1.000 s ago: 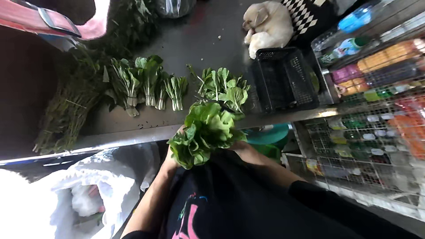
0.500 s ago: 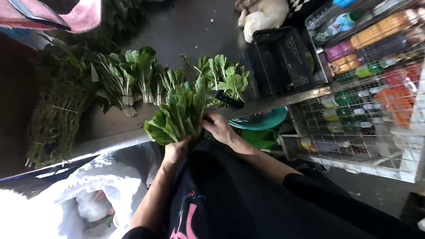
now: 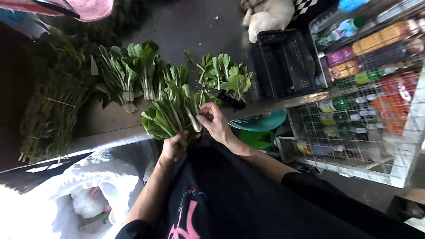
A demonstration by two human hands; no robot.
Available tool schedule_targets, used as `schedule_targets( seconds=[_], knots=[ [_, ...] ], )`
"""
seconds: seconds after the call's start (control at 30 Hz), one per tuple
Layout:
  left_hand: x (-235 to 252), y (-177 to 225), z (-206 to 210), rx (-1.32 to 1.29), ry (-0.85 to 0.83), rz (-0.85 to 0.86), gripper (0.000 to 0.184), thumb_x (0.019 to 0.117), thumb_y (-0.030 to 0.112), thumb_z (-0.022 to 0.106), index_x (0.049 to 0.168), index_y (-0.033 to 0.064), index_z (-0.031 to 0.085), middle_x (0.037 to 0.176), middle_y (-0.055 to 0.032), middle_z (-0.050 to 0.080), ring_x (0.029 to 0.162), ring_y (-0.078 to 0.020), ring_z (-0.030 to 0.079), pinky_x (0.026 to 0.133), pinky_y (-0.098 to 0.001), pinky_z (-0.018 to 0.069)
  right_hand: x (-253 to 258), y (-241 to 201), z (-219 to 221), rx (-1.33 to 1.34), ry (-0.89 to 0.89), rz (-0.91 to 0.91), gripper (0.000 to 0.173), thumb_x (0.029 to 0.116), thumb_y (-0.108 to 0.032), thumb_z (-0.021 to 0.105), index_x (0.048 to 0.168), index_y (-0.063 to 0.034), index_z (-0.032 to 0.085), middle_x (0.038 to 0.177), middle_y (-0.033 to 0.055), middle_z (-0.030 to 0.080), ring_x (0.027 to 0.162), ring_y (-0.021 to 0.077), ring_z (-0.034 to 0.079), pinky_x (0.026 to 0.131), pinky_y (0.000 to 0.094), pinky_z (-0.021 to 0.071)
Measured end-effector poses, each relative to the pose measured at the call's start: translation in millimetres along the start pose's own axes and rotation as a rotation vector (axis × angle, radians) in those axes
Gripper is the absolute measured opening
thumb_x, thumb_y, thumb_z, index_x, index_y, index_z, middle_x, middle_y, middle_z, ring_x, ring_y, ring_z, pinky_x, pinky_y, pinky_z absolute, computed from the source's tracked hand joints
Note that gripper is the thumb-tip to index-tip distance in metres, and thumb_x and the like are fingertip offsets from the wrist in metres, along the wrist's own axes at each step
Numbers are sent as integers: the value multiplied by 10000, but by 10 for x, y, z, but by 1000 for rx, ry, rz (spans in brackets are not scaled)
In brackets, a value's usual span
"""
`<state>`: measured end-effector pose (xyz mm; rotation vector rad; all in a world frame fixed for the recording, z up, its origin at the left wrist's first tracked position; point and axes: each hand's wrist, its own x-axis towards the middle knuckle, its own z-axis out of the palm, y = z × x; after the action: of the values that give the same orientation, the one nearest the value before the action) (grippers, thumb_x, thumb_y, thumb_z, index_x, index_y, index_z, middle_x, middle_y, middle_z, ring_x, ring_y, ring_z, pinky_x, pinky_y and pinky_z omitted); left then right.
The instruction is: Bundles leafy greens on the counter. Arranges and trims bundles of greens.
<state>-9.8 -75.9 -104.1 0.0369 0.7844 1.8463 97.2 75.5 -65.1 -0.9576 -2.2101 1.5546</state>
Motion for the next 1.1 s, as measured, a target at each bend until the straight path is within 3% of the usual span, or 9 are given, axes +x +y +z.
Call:
schedule_targets(
  seconds=[0.07, 0.17, 0.3, 0.43, 0.5, 0.63, 0.83, 1.0, 1.1],
  knots=[
    [12, 0, -2, 3, 2, -11, 447, 835, 127, 717, 1251, 2, 610, 1172, -192, 705, 1059, -341, 708, 933, -555, 585, -14, -1, -5, -101, -15, -101, 235, 1017, -211, 632, 1177, -44, 675, 1112, 84, 692, 946, 124, 692, 840, 309, 601],
    [36, -21, -18, 24, -4, -25, 446, 825, 105, 713, 1248, 2, 614, 1146, -175, 715, 1039, -317, 714, 938, -526, 587, -17, 7, -15, -201, -76, -42, 413, 953, -387, 723, 1174, -40, 687, 1116, 114, 688, 923, 170, 698, 818, 358, 609],
    [42, -57, -8, -30, 18, -27, 438, 827, 65, 662, 1255, -8, 603, 1236, -203, 684, 1111, -349, 690, 973, -539, 568, 8, 4, -26, -136, -42, 84, 280, 955, -257, 736, 1128, -43, 686, 998, 87, 723, 849, 153, 712, 794, 364, 611],
    [87, -180, -21, -71, 66, 54, 369, 824, 101, 684, 1177, 2, 643, 1198, -198, 702, 1118, -342, 690, 984, -528, 560, 0, 28, -12, 13, 36, 135, 266, 984, -256, 700, 1130, -39, 650, 926, 73, 690, 781, 129, 666, 740, 331, 583],
    [96, -219, -79, 75, 53, 93, 392, 830, 106, 696, 1199, -1, 622, 1185, -169, 706, 1044, -291, 713, 918, -455, 597, 12, 52, -5, 1, 51, 152, 271, 1007, -242, 666, 1160, -21, 632, 955, 92, 683, 809, 148, 667, 764, 348, 581],
    [38, -178, -138, 241, 18, 182, 211, 849, 81, 699, 1053, 25, 703, 960, -89, 753, 861, -182, 721, 813, -355, 604, 105, 194, -114, 74, 123, 258, 322, 1041, -246, 603, 1245, 3, 580, 1016, 136, 697, 864, 217, 714, 812, 423, 617],
    [113, -74, -164, 75, 22, 147, 468, 848, 152, 720, 1297, 84, 607, 1122, -101, 723, 1019, -233, 707, 906, -429, 592, 107, 184, -312, 532, 212, 321, 293, 1063, -189, 563, 1303, -30, 511, 1147, 141, 654, 990, 250, 717, 888, 433, 624],
    [268, -181, -77, -60, 1, 82, 385, 868, 174, 607, 1245, 118, 660, 1429, -129, 601, 1302, -313, 587, 1062, -518, 500, 50, 149, -147, 420, 80, 204, 279, 1023, -191, 626, 1228, -7, 586, 1094, 131, 679, 964, 223, 701, 869, 417, 610],
    [280, -229, 21, -104, 27, 78, 334, 832, 175, 656, 1160, 112, 667, 1255, -131, 683, 1214, -321, 634, 1040, -556, 509, -7, 157, -31, 276, 65, 147, 238, 1000, -209, 665, 1160, -34, 642, 1000, 77, 679, 891, 140, 662, 836, 342, 577]
  ],
)
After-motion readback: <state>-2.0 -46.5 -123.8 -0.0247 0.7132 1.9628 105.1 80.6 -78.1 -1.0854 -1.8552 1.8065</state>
